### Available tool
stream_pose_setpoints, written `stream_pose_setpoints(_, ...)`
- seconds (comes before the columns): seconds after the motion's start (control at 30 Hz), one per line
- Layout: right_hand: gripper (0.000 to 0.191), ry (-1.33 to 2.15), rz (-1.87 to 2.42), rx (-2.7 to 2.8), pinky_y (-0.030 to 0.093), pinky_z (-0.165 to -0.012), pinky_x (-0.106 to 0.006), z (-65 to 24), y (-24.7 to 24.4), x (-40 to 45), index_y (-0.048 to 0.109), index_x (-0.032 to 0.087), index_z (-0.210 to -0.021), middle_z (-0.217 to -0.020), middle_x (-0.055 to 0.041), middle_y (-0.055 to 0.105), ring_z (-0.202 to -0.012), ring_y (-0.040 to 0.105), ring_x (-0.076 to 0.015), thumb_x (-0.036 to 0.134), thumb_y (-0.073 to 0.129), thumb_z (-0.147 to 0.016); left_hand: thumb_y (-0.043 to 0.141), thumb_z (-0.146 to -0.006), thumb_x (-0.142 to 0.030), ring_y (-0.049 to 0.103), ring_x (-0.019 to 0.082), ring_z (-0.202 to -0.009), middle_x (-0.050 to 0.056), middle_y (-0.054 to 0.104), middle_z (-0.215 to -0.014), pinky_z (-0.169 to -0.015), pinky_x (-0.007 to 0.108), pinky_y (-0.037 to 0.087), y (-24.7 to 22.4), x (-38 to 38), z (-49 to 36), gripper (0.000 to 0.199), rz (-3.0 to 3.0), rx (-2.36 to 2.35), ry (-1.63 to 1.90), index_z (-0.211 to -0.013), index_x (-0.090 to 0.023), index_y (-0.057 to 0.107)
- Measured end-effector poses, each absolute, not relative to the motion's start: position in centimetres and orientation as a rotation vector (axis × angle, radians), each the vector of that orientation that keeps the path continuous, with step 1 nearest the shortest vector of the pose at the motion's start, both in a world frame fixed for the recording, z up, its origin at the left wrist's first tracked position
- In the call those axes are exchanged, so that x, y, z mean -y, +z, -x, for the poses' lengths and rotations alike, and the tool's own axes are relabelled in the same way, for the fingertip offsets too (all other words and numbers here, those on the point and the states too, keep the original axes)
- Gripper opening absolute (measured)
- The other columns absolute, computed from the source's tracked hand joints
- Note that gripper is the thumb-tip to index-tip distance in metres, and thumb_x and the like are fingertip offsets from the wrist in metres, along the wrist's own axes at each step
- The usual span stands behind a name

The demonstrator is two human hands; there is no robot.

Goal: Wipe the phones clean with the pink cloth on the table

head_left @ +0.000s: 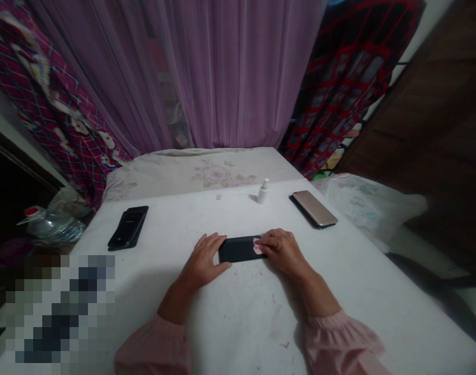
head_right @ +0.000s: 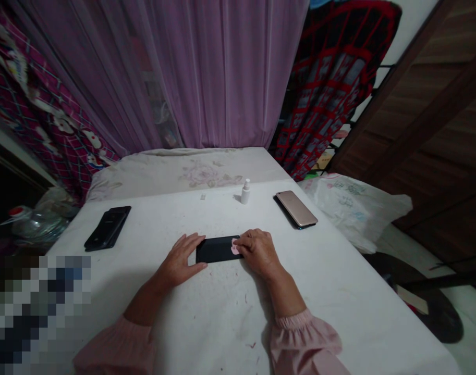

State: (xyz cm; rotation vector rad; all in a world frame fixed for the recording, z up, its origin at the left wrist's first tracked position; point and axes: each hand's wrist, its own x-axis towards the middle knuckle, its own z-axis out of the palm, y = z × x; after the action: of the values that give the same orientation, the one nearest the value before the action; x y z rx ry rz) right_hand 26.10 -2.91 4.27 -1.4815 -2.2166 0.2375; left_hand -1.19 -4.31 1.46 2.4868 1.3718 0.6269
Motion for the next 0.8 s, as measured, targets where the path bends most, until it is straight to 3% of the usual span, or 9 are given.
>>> stream_pose_setpoints(0.3,0.014,0.299,1.250,2.307,0.030,-0.076,-0.033,-20.6,4.6,3.5,0.077,0.029,-0.092,-0.084,-0.0020,0.069,-0.083,0.057,-0.0172,0.020,0.070,-0.083,0.066,-0.082,-0.038,0.047,0.030,-0.132,0.014,0.056,-0.138,-0.115,0.054,0.029,1.2,4.2,1.2,0.064,-2.531,-1.361,0.621,-0.138,-0.017,0.044)
stream_pose_setpoints(0.63,0.017,0.241,1.395,2.231,0.030,-0.076,-0.034,-25.0,4.2,2.9,0.076,0.032,-0.095,-0.089,-0.0014,0.070,-0.086,0.058,-0.0180,0.021,0.071,-0.083,0.065,-0.083,-0.040,0.049,0.030,-0.130,0.013,0.057,-0.137,-0.114,0.053,0.031,1.1,4.1,1.4,0.063,-2.547,-1.352,0.659,-0.139,-0.018,0.044)
stream_pose_setpoints(0.8,0.015,0.267,1.311,2.283,0.030,-0.077,-0.034,-22.3,4.4,3.1,0.076,0.030,-0.095,-0.090,-0.0025,0.070,-0.086,0.058,-0.0179,0.021,0.070,-0.084,0.064,-0.084,-0.040,0.050,0.030,-0.130,0.014,0.057,-0.137,-0.114,0.053,0.031,1.1,4.1,1.3,0.062,-2.562,-1.352,0.661,-0.138,-0.017,0.045)
